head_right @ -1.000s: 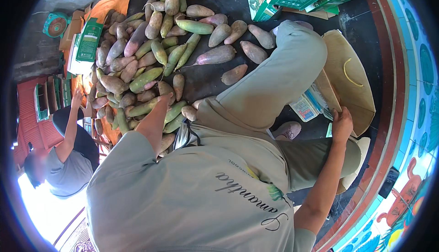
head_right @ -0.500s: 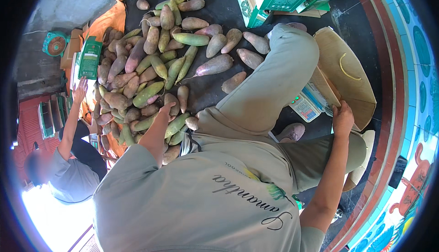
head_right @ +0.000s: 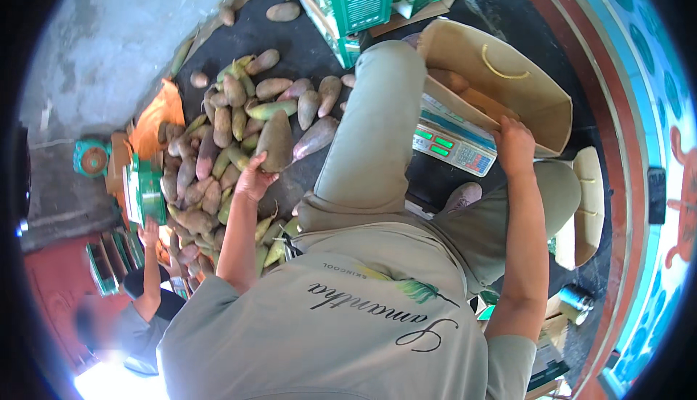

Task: Sort radishes and place them into paper bags while weighing them on a digital scale.

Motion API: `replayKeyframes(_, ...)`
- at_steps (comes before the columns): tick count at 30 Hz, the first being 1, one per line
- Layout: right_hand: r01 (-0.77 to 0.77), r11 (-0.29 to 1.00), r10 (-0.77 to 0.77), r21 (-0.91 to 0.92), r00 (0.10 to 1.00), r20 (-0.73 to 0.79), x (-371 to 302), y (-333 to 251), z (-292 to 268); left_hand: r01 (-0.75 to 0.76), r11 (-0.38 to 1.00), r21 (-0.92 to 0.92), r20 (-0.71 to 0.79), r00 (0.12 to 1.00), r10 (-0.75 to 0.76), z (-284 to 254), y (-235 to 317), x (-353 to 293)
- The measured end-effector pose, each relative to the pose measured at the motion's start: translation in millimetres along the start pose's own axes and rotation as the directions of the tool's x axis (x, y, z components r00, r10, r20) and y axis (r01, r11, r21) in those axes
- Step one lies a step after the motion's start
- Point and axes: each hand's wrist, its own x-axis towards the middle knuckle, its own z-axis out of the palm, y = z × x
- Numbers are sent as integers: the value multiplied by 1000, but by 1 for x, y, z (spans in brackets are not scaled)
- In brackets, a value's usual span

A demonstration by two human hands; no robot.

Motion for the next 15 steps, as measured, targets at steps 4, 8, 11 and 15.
replayKeyframes(4,6,1000,-6,7,1000,-25,-1,-4,0,-389,918,74,292,889,353,75,79,-40)
replayKeyframes(8,38,999,-34,39,996,-84,-2,-1,2,-548,835,49,521,727,447,161,130,-67)
replayKeyframes(11,44,998,-39,40,993,-112,-3,0,7,-572,819,40,647,640,415,227,140,-74)
replayKeyframes(15,52,997,-45,53,991,-128,-3,0,7,-571,798,192,694,654,301,306,127,-68)
